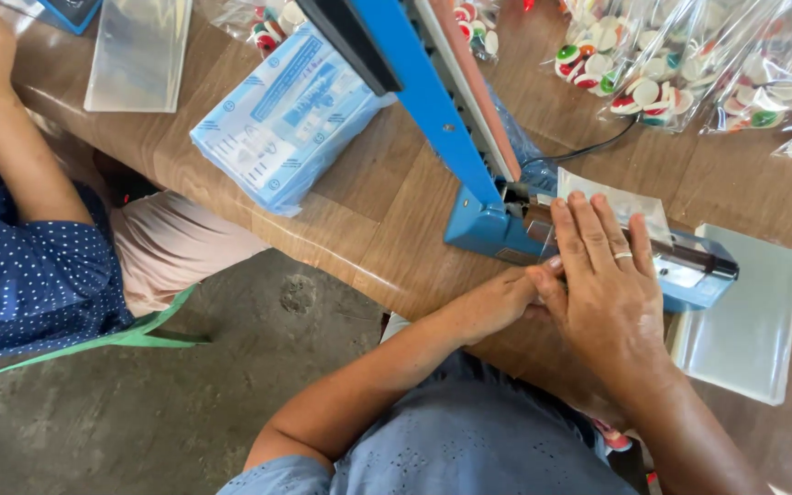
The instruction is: Packaging small decorative items into plastic bags and sealing them using a manual heat sealer.
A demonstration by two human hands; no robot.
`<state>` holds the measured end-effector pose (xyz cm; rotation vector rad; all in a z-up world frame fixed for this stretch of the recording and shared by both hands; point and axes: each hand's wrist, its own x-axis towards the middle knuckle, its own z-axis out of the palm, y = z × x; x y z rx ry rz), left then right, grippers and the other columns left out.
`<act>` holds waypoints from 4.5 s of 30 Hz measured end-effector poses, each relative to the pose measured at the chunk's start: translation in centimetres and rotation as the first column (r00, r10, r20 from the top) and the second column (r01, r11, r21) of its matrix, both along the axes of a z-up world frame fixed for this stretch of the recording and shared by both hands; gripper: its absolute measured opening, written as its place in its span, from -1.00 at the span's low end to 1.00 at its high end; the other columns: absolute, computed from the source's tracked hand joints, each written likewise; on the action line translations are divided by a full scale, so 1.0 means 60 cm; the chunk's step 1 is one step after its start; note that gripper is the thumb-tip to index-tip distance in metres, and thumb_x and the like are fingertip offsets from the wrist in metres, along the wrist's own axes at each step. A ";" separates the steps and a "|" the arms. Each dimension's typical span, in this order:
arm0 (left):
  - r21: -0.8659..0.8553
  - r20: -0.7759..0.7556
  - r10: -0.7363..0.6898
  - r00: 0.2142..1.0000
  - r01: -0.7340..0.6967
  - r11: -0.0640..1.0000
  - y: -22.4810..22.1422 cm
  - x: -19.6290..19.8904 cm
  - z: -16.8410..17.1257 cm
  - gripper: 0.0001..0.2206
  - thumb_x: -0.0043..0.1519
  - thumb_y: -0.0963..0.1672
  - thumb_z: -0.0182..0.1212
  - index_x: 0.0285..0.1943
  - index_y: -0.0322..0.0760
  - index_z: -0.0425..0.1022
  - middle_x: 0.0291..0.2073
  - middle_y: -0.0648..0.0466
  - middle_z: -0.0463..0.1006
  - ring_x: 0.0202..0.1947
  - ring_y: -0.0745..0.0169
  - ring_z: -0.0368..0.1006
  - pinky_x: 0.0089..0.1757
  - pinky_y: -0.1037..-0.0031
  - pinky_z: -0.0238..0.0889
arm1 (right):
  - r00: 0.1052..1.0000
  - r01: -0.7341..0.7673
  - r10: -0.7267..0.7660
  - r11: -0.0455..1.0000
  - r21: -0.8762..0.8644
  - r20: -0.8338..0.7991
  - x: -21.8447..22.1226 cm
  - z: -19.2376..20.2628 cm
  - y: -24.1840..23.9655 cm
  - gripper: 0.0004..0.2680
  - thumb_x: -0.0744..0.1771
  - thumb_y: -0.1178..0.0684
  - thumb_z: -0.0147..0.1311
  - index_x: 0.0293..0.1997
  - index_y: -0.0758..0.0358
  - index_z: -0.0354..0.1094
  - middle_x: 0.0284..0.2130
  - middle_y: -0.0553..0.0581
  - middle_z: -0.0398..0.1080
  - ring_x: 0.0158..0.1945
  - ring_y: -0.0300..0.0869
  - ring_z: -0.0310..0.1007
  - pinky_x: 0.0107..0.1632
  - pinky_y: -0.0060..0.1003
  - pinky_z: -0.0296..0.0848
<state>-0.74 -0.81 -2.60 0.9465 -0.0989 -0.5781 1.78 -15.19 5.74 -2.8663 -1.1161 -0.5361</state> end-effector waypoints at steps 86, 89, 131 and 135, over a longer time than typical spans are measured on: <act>0.316 0.258 -0.305 0.917 0.219 0.923 -0.077 0.006 0.168 -0.50 0.34 -0.06 0.09 0.47 -0.27 0.24 0.28 0.05 0.49 0.23 0.39 0.37 0.23 0.46 0.25 | 0.746 0.268 0.164 0.813 0.517 -0.646 0.155 0.251 -0.343 -0.84 0.38 0.28 0.02 0.04 0.47 0.47 -0.22 0.30 0.57 -0.07 -0.11 0.60 -0.01 -0.37 0.50; 0.144 0.184 -0.414 0.891 0.392 0.908 -0.096 0.004 0.084 -0.45 0.37 -0.11 0.07 0.57 -0.25 0.08 0.32 -0.18 0.40 0.21 0.11 0.44 0.19 0.33 0.36 | 0.727 0.503 -0.082 0.740 0.447 -0.682 0.167 0.260 -0.407 -0.83 0.44 0.26 -0.01 0.12 0.46 0.46 -0.27 0.36 0.53 -0.43 -0.02 0.44 -0.44 -0.27 0.31; -0.251 -0.078 -0.370 0.926 0.341 0.906 -0.076 0.013 0.030 -0.60 0.47 -0.11 -0.13 0.48 -0.33 0.19 0.29 -0.27 0.41 0.30 -0.06 0.38 0.27 0.25 0.29 | 0.537 0.842 -0.025 0.078 0.534 -0.843 0.388 -0.068 -0.481 -0.90 0.40 0.06 0.18 0.00 -0.04 0.44 -0.12 -0.13 0.54 -0.09 -0.35 0.55 -0.04 -0.41 0.55; -0.246 -0.063 -0.353 0.934 0.328 0.912 -0.075 0.012 0.034 -0.59 0.46 -0.09 -0.07 0.47 -0.33 0.21 0.28 -0.25 0.43 0.29 -0.06 0.39 0.27 0.27 0.30 | 0.611 0.784 -0.038 0.168 0.598 -0.791 0.367 -0.073 -0.468 -0.97 0.45 0.07 0.11 -0.05 0.04 0.36 -0.12 -0.09 0.49 -0.10 -0.36 0.48 -0.14 -0.51 0.52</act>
